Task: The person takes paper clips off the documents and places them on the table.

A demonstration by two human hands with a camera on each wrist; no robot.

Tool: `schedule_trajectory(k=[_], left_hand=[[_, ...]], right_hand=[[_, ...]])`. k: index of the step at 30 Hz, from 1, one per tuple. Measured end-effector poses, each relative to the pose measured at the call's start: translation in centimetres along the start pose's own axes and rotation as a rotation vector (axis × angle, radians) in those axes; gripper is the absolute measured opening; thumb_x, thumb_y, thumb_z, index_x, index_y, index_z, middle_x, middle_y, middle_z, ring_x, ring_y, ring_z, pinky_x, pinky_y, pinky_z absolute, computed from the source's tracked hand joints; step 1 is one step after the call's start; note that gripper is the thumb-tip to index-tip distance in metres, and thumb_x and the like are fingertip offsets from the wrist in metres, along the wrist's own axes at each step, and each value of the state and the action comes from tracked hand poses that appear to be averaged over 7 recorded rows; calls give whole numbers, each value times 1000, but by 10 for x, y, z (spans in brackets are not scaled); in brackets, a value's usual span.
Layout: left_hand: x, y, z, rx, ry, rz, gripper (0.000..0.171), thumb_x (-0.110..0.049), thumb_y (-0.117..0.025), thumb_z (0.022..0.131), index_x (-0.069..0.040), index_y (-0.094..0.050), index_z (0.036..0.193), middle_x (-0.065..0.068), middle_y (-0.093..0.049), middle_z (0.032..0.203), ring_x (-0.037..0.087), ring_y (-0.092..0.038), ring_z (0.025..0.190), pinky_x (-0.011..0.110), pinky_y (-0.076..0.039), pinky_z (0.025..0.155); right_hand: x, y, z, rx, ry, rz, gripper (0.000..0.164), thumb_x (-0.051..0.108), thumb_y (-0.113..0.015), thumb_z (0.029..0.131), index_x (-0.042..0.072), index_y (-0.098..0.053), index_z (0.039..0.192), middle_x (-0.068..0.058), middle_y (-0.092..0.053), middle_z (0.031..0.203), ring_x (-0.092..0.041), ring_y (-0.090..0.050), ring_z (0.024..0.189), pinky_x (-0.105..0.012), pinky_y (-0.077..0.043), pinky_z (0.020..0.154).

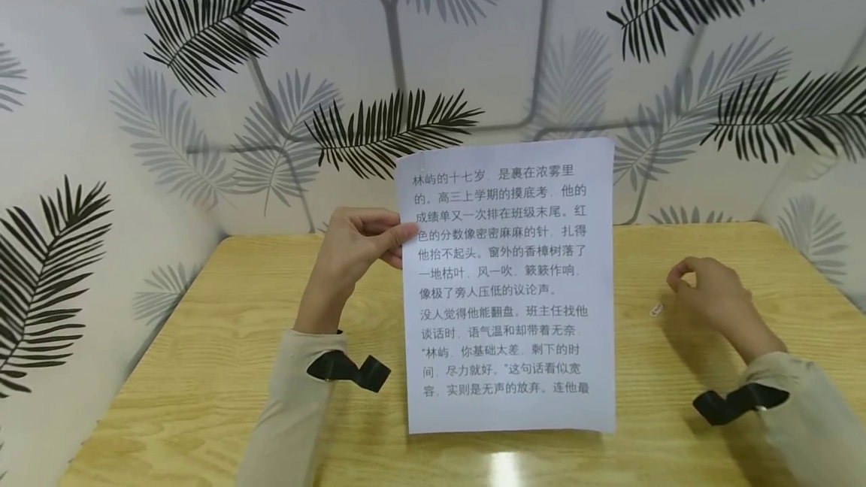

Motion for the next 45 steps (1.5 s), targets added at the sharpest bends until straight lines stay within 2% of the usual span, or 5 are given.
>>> schedule_trajectory(k=[4, 10, 14, 24, 45], left_hand=[[4, -5, 2, 6, 12, -17, 19, 7, -69, 85, 20, -65, 97, 13, -72, 77, 16, -67, 54, 32, -61, 54], [13, -13, 4, 25, 37, -20, 17, 7, -70, 84, 20, -66, 95, 17, -71, 77, 17, -66, 52, 34, -61, 54], [16, -14, 5, 21, 42, -24, 17, 6, -70, 85, 19, -66, 95, 18, -71, 77, 17, -66, 52, 34, -61, 54], [14, -13, 6, 2, 44, -23, 18, 7, -69, 85, 20, -66, 97, 21, -71, 80, 16, -66, 53, 34, -62, 55], [14, -15, 6, 9, 15, -37, 16, 6, -69, 85, 19, -66, 95, 17, -71, 77, 16, -66, 53, 35, -62, 55]], right_hand=[[34, 8, -2, -328, 107, 152, 18, 7, -55, 97, -8, -59, 105, -31, -59, 108, -43, -58, 97, -54, -50, 77], [113, 42, -4, -744, 256, 468, 23, 1, -57, 93, 0, -54, 116, 11, -58, 103, -1, -55, 98, -16, -46, 83], [165, 53, -1, -850, 460, 462, 18, -3, -58, 88, -8, -58, 106, 1, -63, 102, -13, -58, 101, -20, -47, 86], [238, 45, 15, -722, 746, 214, 15, 0, -62, 90, -10, -60, 101, -24, -61, 102, -38, -53, 102, -43, -42, 90], [304, 23, 34, -506, 766, 247, 5, -3, -69, 85, -1, -65, 86, -13, -66, 95, -30, -58, 100, -39, -42, 96]])
Point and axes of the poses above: each hand's wrist, its own z-axis towards the middle knuckle, its own y-axis out of the back of the hand, x = y × z, the point moved 2 cm from there along z, towards the middle knuckle
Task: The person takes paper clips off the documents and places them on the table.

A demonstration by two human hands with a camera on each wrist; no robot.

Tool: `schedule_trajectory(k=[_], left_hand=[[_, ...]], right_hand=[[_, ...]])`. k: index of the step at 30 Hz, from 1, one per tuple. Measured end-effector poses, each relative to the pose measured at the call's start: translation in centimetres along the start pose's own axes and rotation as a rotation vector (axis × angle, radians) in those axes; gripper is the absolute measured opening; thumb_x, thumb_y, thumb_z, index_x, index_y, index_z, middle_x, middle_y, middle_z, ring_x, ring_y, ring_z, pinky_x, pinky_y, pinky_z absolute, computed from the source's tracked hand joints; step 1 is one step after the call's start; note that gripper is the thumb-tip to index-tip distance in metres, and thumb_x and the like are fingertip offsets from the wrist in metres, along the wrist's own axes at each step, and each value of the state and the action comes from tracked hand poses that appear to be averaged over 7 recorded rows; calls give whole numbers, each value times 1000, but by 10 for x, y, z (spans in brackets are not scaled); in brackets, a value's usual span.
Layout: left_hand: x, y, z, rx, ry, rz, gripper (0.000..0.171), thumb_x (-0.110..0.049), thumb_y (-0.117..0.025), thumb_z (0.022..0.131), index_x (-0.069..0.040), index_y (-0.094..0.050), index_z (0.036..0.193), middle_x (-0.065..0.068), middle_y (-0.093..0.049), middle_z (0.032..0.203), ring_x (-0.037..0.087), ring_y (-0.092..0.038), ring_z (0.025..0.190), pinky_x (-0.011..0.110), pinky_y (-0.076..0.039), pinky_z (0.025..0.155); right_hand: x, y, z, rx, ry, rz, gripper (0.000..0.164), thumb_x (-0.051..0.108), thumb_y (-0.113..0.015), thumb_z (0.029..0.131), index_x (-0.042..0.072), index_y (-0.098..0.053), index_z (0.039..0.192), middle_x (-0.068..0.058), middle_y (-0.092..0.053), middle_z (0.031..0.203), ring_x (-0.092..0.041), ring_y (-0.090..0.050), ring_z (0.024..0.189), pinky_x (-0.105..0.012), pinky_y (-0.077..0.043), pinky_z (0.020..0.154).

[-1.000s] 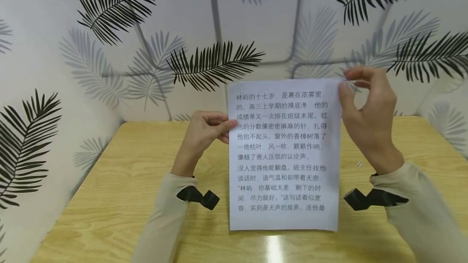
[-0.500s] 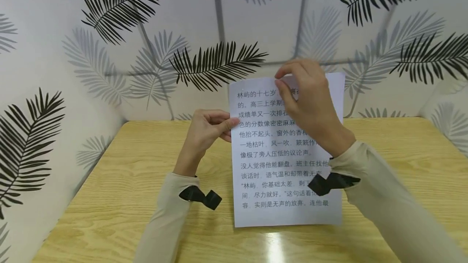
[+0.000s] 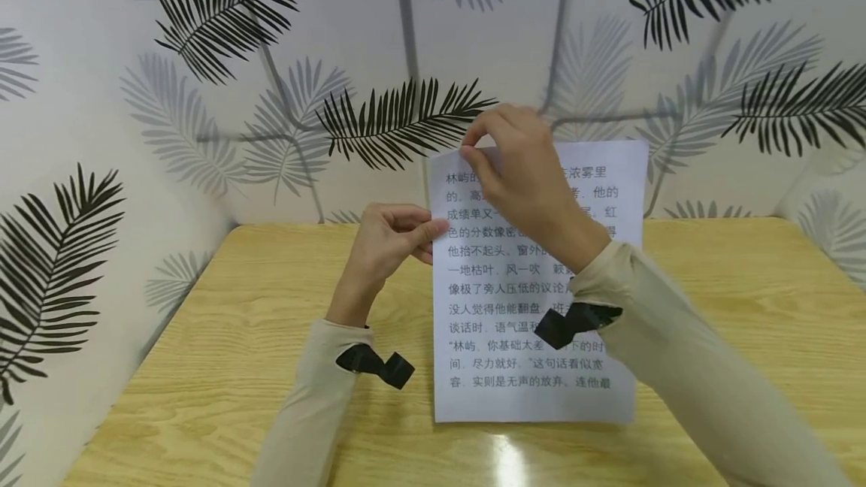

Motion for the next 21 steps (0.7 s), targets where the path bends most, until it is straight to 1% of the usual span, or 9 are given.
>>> schedule_trajectory(k=[4, 8, 11, 17, 21], left_hand=[[-1, 1, -1, 2, 1, 3, 17, 5, -69, 86, 18, -66, 96, 18, -71, 78, 16, -66, 54, 36, -62, 56], [-2, 1, 0, -1, 0, 0, 17, 5, -70, 85, 18, -67, 96, 18, -71, 78, 16, -66, 54, 37, -62, 56], [-2, 1, 0, 3, 1, -2, 17, 6, -70, 85, 18, -67, 96, 18, -71, 77, 16, -66, 53, 36, -62, 56], [-2, 2, -1, 17, -20, 19, 17, 5, -70, 85, 18, -67, 95, 21, -70, 78, 16, -66, 54, 35, -62, 55], [-3, 2, 0, 15, -27, 37, 16, 5, -70, 85, 18, -67, 95, 23, -70, 79, 16, -65, 53, 35, -62, 54]], right_hand=[[3, -4, 2, 15, -16, -11, 5, -2, -70, 85, -2, -65, 86, -13, -66, 95, -30, -58, 99, -39, -43, 94], [6, -4, 3, -11, -11, -30, 4, -1, -70, 86, -2, -66, 87, -13, -67, 95, -30, -58, 98, -38, -44, 94], [7, -3, 4, -12, -23, -31, 4, -1, -70, 86, -3, -66, 87, -13, -67, 96, -30, -58, 99, -37, -44, 94], [11, -3, 5, 9, -44, -46, 4, -2, -70, 86, -2, -66, 86, -13, -67, 93, -29, -58, 95, -39, -46, 89], [12, -3, 7, 39, -78, -62, 4, 0, -69, 87, -2, -66, 86, -13, -68, 94, -30, -59, 96, -41, -46, 89]])
Point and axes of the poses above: each hand's wrist, its own z-axis towards the middle knuckle, its own y-axis out of the back of the hand, x = y × z, the point moved 2 cm from there along z, towards the middle knuckle
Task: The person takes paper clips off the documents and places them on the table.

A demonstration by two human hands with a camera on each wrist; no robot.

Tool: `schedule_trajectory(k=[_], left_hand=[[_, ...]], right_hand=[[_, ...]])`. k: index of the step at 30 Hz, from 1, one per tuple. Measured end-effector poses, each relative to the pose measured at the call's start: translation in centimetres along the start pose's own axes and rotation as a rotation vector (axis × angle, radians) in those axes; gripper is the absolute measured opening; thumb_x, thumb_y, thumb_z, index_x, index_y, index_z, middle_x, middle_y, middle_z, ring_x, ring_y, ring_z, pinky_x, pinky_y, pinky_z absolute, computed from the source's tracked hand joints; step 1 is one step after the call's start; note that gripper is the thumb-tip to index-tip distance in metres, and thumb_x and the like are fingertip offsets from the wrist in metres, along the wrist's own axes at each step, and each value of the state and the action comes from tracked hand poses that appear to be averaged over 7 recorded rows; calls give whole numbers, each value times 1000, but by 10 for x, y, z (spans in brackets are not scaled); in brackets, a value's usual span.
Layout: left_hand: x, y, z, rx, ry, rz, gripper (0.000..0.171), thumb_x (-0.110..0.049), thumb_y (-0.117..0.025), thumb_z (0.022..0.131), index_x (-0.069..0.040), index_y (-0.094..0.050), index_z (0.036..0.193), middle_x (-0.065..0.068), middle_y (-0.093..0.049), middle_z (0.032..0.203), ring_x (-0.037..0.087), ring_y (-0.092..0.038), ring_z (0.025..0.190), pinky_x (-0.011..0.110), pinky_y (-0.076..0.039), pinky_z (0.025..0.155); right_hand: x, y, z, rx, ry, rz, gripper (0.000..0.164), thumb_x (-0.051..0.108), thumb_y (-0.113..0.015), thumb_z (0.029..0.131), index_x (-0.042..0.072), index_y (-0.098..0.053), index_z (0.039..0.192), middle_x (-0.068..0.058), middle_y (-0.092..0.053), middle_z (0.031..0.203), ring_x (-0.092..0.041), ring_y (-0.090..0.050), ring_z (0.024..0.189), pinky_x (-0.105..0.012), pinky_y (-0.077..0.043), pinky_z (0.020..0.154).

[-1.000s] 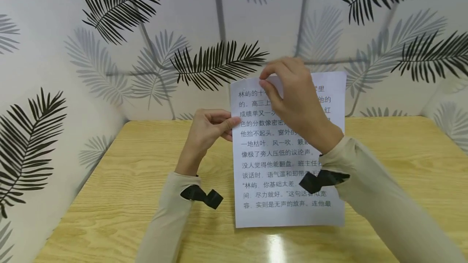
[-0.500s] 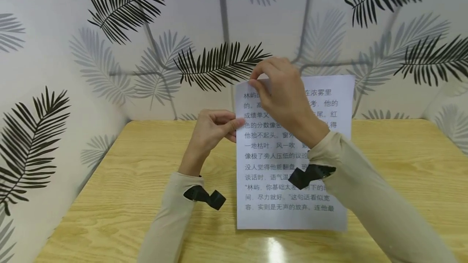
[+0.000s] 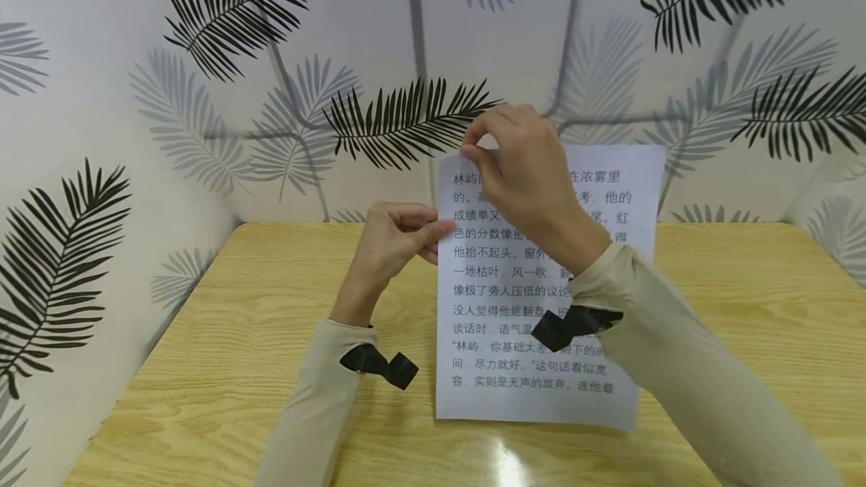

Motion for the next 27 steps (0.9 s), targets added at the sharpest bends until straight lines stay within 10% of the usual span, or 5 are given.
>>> schedule_trajectory(k=[27], left_hand=[[6, 23, 0, -76, 3, 18, 18, 7, -70, 84, 20, -66, 96, 18, -71, 77, 14, -65, 52, 32, -61, 53]], right_hand=[[-3, 29, 7, -106, -74, 85, 10, -14, -59, 87, -5, -57, 83, -16, -61, 85, -25, -59, 84, -30, -48, 78]])
Point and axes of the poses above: each hand's wrist, its own z-axis towards the middle knuckle, its own y-axis out of the back of the hand, x = y × z, the point moved 2 cm from there along z, towards the middle knuckle
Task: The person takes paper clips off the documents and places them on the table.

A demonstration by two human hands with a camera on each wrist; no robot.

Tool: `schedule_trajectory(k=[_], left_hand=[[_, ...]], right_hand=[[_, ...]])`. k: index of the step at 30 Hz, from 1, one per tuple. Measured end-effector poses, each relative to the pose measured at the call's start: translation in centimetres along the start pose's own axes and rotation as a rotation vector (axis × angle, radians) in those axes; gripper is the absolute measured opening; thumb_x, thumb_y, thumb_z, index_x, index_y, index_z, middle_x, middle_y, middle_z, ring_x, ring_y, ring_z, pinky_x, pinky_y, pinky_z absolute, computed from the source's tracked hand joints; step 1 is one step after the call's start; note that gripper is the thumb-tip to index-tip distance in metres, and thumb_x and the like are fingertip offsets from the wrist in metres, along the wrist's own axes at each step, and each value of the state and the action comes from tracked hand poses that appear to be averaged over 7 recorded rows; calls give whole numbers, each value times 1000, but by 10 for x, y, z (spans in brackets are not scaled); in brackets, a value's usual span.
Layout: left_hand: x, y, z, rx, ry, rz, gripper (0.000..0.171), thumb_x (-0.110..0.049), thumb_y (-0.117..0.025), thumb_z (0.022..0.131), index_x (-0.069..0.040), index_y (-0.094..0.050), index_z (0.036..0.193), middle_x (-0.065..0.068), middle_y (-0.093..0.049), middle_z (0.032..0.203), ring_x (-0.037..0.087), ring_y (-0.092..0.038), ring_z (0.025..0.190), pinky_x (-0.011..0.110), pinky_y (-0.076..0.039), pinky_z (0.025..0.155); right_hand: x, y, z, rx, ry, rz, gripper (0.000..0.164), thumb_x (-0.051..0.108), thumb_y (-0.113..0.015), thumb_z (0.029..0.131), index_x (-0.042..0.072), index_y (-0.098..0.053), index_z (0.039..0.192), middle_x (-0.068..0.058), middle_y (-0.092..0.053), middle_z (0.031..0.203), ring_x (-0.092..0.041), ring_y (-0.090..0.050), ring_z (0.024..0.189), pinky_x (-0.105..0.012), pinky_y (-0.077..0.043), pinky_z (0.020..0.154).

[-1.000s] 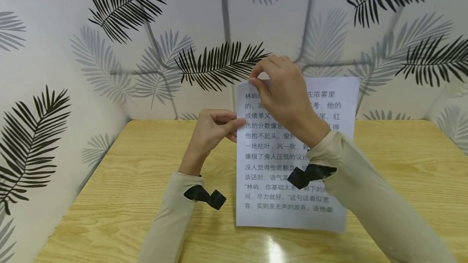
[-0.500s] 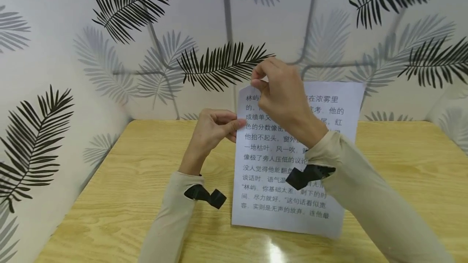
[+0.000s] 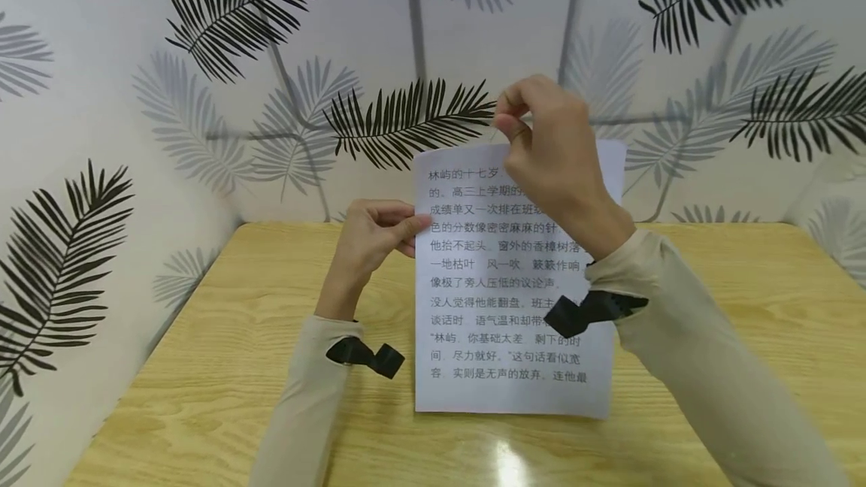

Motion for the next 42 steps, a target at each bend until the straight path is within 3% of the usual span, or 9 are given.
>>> schedule_trajectory(k=[7, 14, 16, 19, 23, 27, 32, 37, 42], left_hand=[[0, 3, -1, -3, -9, 1, 17, 8, -69, 85, 20, -66, 96, 22, -70, 81, 14, -66, 53, 30, -61, 53], [-2, 6, 2, -7, -20, -7, 17, 8, -69, 84, 21, -65, 95, 17, -71, 78, 15, -67, 55, 30, -61, 53], [-3, 7, 4, -10, -22, -10, 18, 8, -69, 84, 21, -65, 95, 14, -72, 77, 15, -67, 55, 30, -61, 53], [-5, 6, 4, -16, -17, -10, 17, 8, -70, 84, 21, -65, 94, 13, -71, 76, 15, -67, 55, 30, -61, 52], [-5, 6, 2, -25, -9, -12, 18, 7, -70, 84, 21, -65, 95, 12, -72, 76, 15, -67, 55, 30, -61, 52], [-4, 8, 1, -57, -10, -4, 19, 7, -70, 84, 20, -65, 96, 7, -71, 74, 14, -67, 54, 28, -60, 51], [-3, 10, 0, -66, -33, 8, 20, 6, -70, 84, 20, -65, 98, 3, -71, 73, 14, -67, 55, 28, -60, 51], [-3, 9, -1, -79, -48, 3, 20, 8, -70, 84, 21, -65, 97, -1, -71, 71, 13, -67, 54, 27, -60, 50], [-4, 10, -1, -81, -63, 5, 19, 8, -70, 84, 21, -65, 97, -2, -70, 71, 13, -67, 54, 26, -60, 50]], right_hand=[[-19, 29, -21, -135, 51, -59, 9, -16, -62, 83, -7, -59, 80, -18, -63, 79, -27, -59, 79, -29, -43, 71], [-66, 78, -62, -170, -46, -210, 8, -15, -62, 82, -8, -61, 80, -19, -63, 78, -17, -61, 81, -12, -41, 81], [-82, 90, -79, -142, -89, -253, 7, -14, -62, 83, -7, -62, 82, -18, -63, 78, -8, -58, 79, -7, -37, 72], [-101, 104, -102, -77, -163, -313, 7, -13, -59, 86, -6, -61, 86, -19, -62, 82, -19, -58, 79, -14, -36, 67], [-117, 119, -128, 13, -272, -359, 7, -13, -54, 88, -8, -59, 89, -27, -60, 87, -44, -57, 84, -44, -47, 77], [-131, 130, -147, 92, -362, -375, 8, -13, -51, 89, -9, -59, 90, -31, -60, 88, -52, -58, 84, -66, -43, 78], [-153, 131, -167, 206, -478, -398, 7, -5, -53, 91, -4, -60, 91, -26, -64, 88, -49, -60, 87, -36, -49, 59], [-171, 124, -179, 297, -535, -374, 9, 2, -53, 95, -2, -61, 94, -23, -65, 89, -50, -60, 89, -45, -51, 56], [-190, 119, -190, 395, -563, -336, 12, 7, -53, 96, 0, -61, 93, -21, -65, 89, -38, -61, 75, -29, -44, 51]])
Point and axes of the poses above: each hand's wrist, its own z-axis towards the middle knuckle, its own y-axis out of the back of the hand, x = y × z, the point moved 2 cm from there along z, towards the middle knuckle
